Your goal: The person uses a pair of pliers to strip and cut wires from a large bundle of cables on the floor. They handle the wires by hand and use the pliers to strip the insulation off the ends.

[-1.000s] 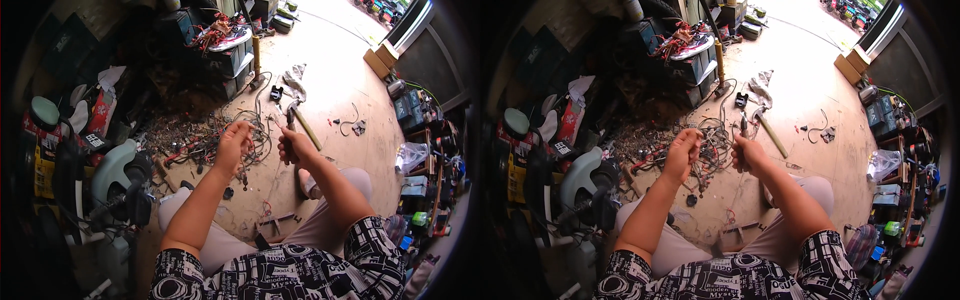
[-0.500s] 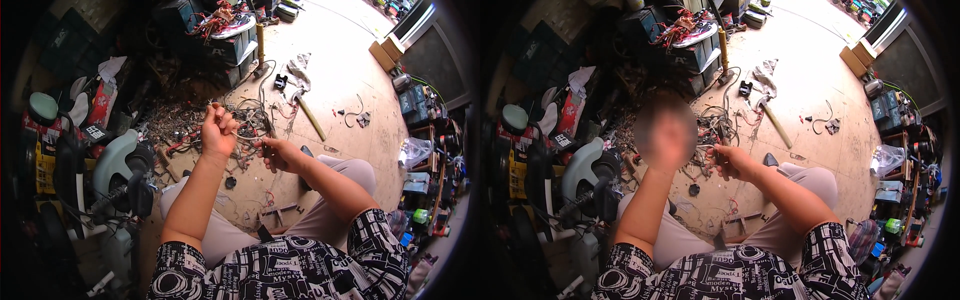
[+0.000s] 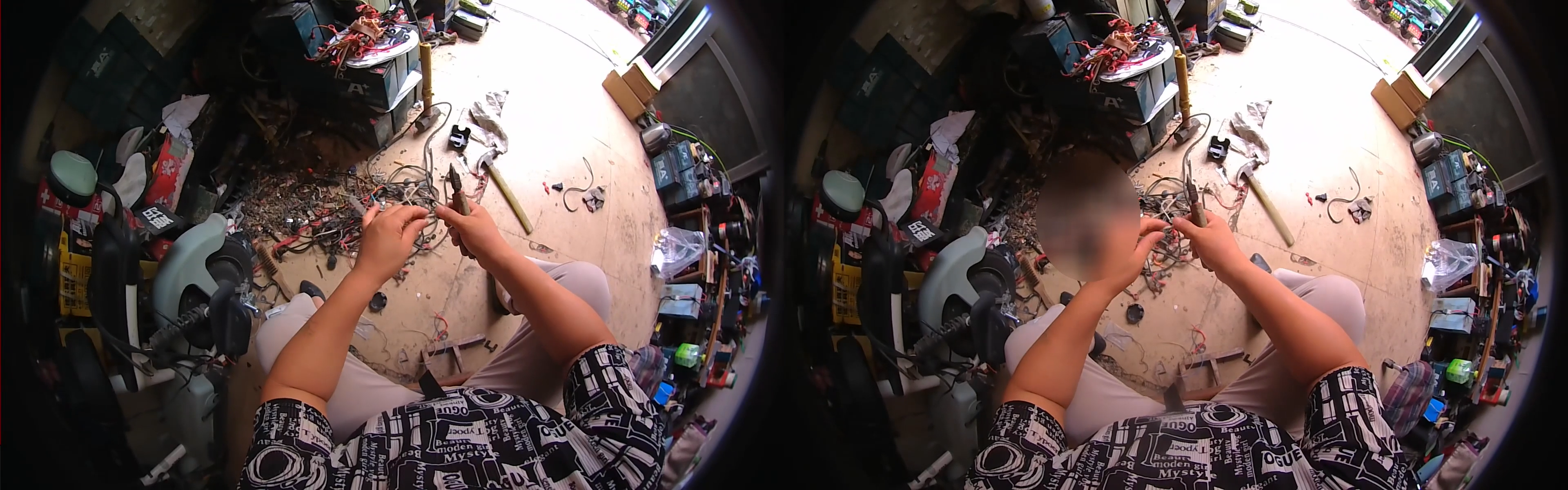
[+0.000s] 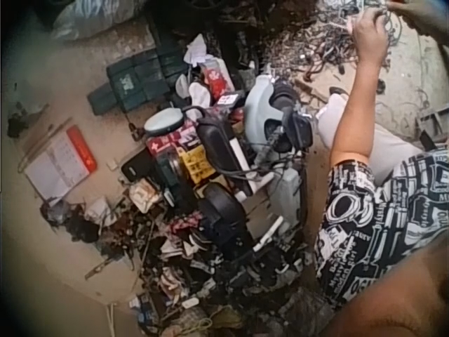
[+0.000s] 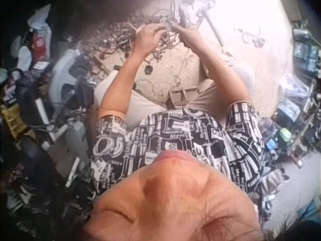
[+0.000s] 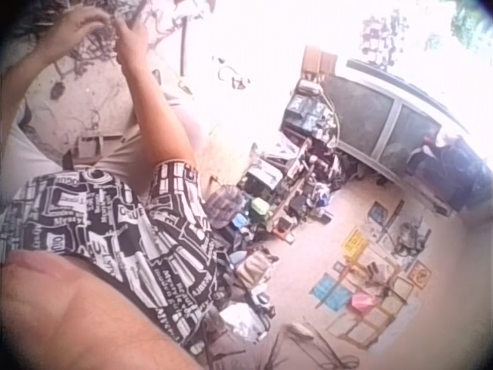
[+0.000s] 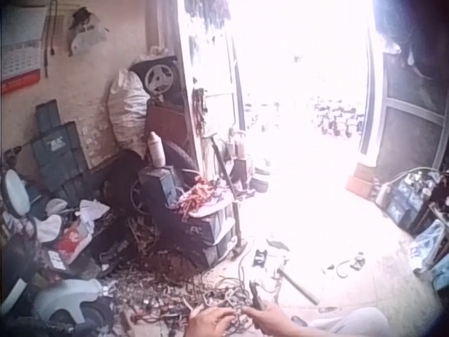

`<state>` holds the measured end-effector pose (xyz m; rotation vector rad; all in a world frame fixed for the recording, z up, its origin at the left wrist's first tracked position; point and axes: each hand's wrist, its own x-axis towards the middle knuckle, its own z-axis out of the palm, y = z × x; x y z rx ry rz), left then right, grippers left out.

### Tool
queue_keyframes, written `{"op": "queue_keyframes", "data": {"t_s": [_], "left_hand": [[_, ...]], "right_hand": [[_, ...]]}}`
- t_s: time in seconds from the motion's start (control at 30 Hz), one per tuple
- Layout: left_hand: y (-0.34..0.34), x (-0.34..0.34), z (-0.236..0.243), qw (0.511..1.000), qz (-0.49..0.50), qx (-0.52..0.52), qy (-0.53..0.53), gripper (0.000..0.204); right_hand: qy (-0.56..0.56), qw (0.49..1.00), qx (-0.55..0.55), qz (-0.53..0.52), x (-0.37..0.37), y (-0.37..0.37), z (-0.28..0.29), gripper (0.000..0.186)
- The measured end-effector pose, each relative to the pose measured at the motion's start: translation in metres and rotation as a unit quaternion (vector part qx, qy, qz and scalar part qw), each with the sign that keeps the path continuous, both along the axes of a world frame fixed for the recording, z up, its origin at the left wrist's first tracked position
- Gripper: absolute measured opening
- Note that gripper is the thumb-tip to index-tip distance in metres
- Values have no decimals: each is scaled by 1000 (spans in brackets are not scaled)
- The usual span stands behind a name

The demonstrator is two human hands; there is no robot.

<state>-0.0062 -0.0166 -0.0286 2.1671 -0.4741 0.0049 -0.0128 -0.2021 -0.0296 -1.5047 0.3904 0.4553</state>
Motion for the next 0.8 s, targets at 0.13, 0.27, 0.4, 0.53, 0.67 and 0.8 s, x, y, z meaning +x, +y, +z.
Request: {"op": "queue_keyframes", "data": {"t_s": [0.13, 0.27, 0.4, 0.53, 0.67, 0.8], "left_hand": [[-1, 1, -3, 995, 55, -79, 30, 12], [10, 9, -6, 982, 126, -133, -35, 11], [5, 7, 20, 975, 147, -156, 64, 10], [4, 7, 18, 983, 116, -145, -9, 9], [1, 7, 19, 983, 104, -154, 3, 9], [5, 9, 4, 972, 110, -185, 93, 9]], "right_hand": [[-196, 976, -90, -34, 2, 1, -21, 28], [-137, 983, -116, 41, -3, 1, -8, 26], [40, 985, -11, 167, -20, 9, 14, 26], [56, 974, 40, 218, -17, 9, 7, 28], [73, 975, 58, 200, -15, 6, 7, 29], [79, 974, 76, 197, -16, 7, 12, 30]]}}
